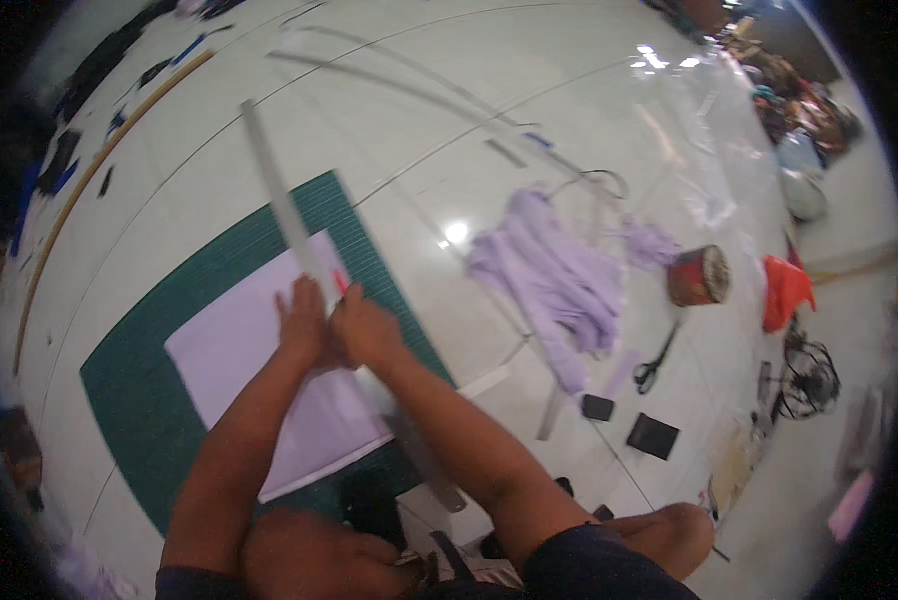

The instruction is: The person cuts strips of light-colored fabric using a pair of shears while following the edge of a long metal ruler placed on a green cutting mat.

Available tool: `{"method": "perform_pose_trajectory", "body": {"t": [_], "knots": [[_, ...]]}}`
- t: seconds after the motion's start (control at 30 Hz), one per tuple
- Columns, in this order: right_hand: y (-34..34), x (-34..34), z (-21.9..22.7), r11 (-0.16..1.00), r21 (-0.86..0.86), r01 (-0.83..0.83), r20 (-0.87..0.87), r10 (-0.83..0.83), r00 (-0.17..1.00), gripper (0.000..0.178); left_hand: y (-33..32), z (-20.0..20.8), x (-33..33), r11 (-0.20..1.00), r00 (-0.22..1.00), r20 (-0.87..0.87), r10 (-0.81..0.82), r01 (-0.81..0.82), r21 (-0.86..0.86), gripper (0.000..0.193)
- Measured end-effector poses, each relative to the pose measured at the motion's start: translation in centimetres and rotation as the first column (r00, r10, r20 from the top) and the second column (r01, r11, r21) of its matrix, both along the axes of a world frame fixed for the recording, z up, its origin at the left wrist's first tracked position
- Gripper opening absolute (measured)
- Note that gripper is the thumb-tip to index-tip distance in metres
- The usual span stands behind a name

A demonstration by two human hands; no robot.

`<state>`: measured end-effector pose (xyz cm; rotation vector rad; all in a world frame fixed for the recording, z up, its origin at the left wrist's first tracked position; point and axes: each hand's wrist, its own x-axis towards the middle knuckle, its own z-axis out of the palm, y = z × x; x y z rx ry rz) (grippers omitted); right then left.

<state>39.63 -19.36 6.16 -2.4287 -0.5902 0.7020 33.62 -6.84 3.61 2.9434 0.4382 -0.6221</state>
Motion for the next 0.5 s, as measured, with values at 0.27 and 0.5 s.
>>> {"method": "perform_pose_trajectory", "body": {"t": [0.27, 0.5], "knots": [[5.5, 1.6, 1.2, 0.996, -0.012, -0.085, 0.042, 0.085, 0.995, 0.037, -0.2, 4.0, -0.3, 0.997, 0.978, -0.199, -0.054, 0.063, 0.039, 0.152], [5.6, 2.2, 0.2, 0.998, -0.022, -0.062, 0.069, 0.064, 0.996, 0.038, -0.6, 3.9, -0.2, 0.997, 0.988, -0.133, -0.076, 0.079, 0.014, 0.15]]}}
